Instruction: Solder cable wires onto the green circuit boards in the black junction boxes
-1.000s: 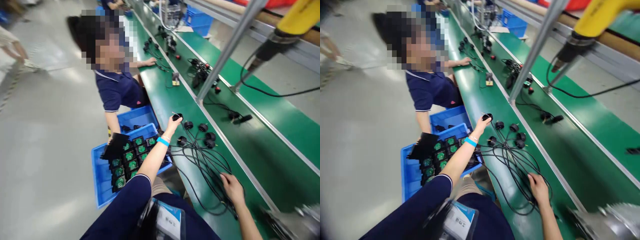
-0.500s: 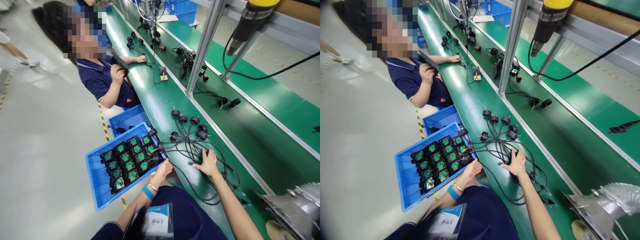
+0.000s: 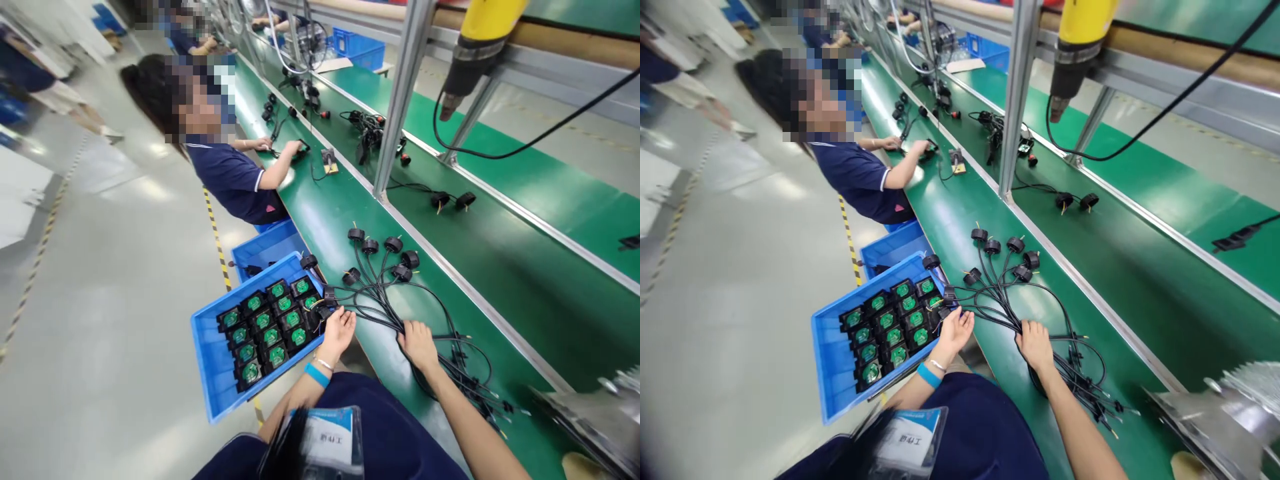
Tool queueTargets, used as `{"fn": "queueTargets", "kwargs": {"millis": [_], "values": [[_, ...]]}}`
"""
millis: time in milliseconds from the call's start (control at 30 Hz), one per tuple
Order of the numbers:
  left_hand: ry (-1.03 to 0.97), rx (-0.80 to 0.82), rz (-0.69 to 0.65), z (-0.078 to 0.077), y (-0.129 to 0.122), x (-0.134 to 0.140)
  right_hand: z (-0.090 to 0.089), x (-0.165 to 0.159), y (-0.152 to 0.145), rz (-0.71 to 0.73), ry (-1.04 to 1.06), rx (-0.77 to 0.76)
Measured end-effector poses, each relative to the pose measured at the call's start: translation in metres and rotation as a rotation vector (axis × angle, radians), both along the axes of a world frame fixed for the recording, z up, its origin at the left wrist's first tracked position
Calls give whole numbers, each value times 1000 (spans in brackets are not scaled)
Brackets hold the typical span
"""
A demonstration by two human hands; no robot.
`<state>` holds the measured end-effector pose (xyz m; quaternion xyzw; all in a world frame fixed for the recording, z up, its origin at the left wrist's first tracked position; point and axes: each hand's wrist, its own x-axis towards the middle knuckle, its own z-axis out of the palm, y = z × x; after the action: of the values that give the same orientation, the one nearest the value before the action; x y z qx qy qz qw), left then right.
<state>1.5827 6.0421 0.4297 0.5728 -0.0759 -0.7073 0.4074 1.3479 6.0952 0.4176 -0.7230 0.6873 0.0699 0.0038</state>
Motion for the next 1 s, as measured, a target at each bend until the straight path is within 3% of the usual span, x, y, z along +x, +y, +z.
{"fn": "queueTargets", "kwargs": {"millis": [167, 367, 533, 700, 867, 933, 1000], "values": [[-144, -189, 25, 4, -23, -10, -19, -12, 5, 103, -31, -64], [-497, -494, -111, 11, -105, -19, -24, -6, 6, 77, -38, -167], [-669, -663, -325, 16, -157, -38, -18, 12, 4, -48, -3, -268], [-794, -743, -528, 13, -164, -25, -14, 15, 2, -100, -9, -274], [-1126, -612, -396, 3, -147, 14, -14, 16, -3, -36, -67, -208], [-1239, -604, -372, 1, -154, 28, -14, 22, -6, -17, -84, -186], [-1310, -675, -433, 0, -173, 39, -13, 28, -8, -20, -98, -162]]}}
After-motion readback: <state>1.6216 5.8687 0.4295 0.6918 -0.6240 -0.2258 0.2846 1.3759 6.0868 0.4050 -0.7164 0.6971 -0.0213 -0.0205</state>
